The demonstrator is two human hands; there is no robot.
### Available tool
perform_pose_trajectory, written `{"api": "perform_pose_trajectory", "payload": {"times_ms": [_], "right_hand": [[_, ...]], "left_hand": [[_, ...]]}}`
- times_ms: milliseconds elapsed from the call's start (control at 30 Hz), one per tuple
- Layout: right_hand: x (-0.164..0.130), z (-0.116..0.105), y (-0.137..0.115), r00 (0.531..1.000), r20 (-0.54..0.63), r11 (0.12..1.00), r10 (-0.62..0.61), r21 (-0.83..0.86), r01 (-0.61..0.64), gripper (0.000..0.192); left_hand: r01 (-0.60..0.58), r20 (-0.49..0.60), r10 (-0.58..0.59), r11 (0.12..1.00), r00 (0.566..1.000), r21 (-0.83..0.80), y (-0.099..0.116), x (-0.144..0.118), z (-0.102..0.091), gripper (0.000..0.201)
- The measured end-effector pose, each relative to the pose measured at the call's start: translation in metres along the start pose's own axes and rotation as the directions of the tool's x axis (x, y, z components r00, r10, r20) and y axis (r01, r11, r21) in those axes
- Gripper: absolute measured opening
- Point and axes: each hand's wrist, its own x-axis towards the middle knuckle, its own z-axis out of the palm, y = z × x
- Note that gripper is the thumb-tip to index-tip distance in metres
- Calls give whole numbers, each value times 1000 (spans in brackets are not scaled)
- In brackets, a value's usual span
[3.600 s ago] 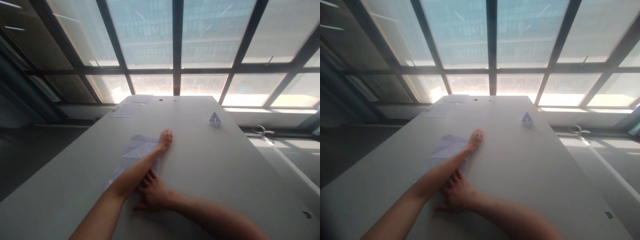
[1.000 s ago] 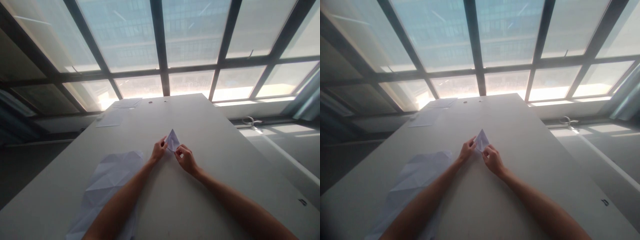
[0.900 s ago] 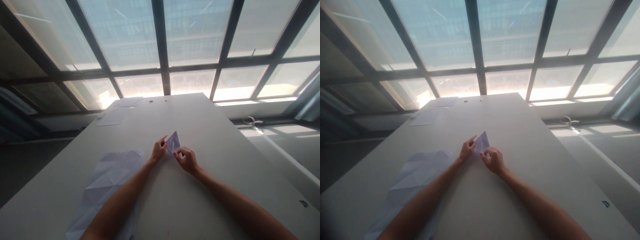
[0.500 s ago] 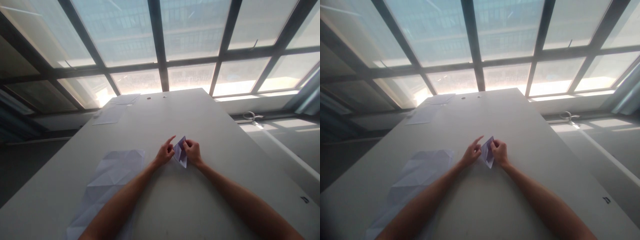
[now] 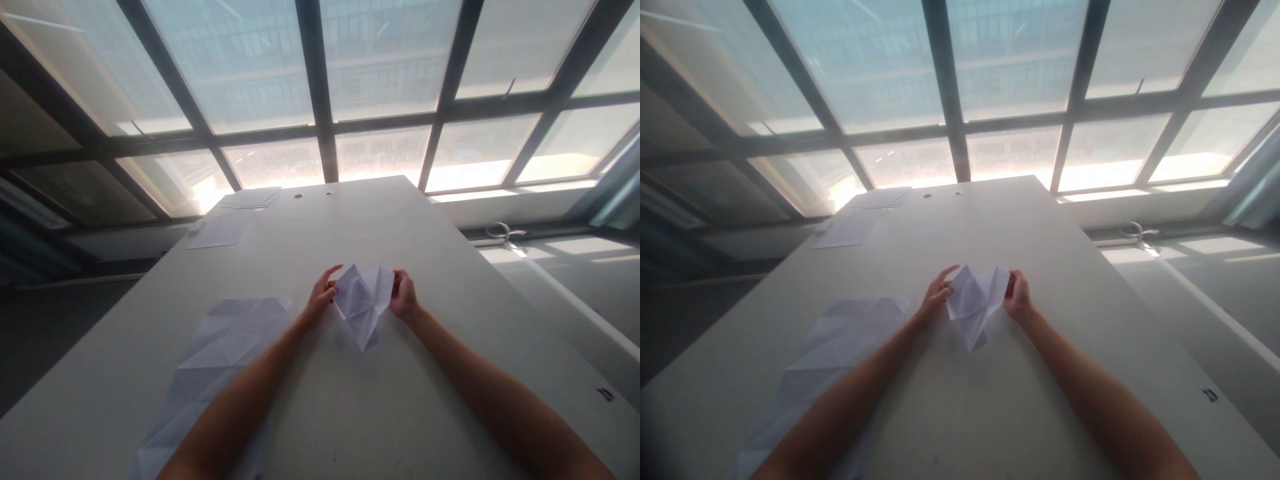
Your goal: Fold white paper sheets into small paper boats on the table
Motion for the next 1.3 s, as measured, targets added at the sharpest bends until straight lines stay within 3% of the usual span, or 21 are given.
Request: {"api": "perform_pose_trajectory", "payload": {"times_ms": [100, 200, 267, 367, 433, 533, 700, 900, 1100, 1300], "right_hand": [[2, 0, 1, 997, -26, 992, 69, 107, -66, 40], [-3, 5, 5, 998, -58, 993, 31, 119, -24, 32], [-9, 9, 8, 998, -52, 998, -35, 53, 38, 28], [-15, 12, 11, 993, 17, 981, -120, -154, 121, 43], [-16, 13, 16, 990, 74, 954, -118, -270, 134, 51], [-14, 11, 21, 990, 133, 928, -46, -362, 91, 39], [-9, 7, 18, 995, 85, 971, 58, -236, -37, 32], [-4, 0, 11, 976, 116, 980, 186, -98, -175, 30], [-5, 1, 18, 993, 99, 988, 62, -148, -47, 38], [-5, 2, 26, 993, 39, 940, -114, -320, 120, 37]], "left_hand": [[16, -7, -17, 993, 1000, -113, -1, 2, -2, 78], [-19, -67, 11, 994, 998, -111, -5, 4, -3, 70], [-60, -129, 54, 997, 990, -40, -8, 5, -3, 62], [-107, -206, 117, 992, 972, 62, -9, 5, -2, 55], [-121, -233, 134, 990, 963, 70, -9, 6, -2, 53], [-115, -238, 114, 993, 965, 6, -10, 7, -2, 54], [-117, -245, 95, 990, 965, -77, -13, 10, -3, 60], [-49, -212, 45, 999, 976, -15, -15, 13, -3, 65], [-39, -247, 17, 995, 969, -87, -19, 15, -5, 49], [-66, -290, 61, 998, 955, -7, -10, 11, 0, 35]]}}
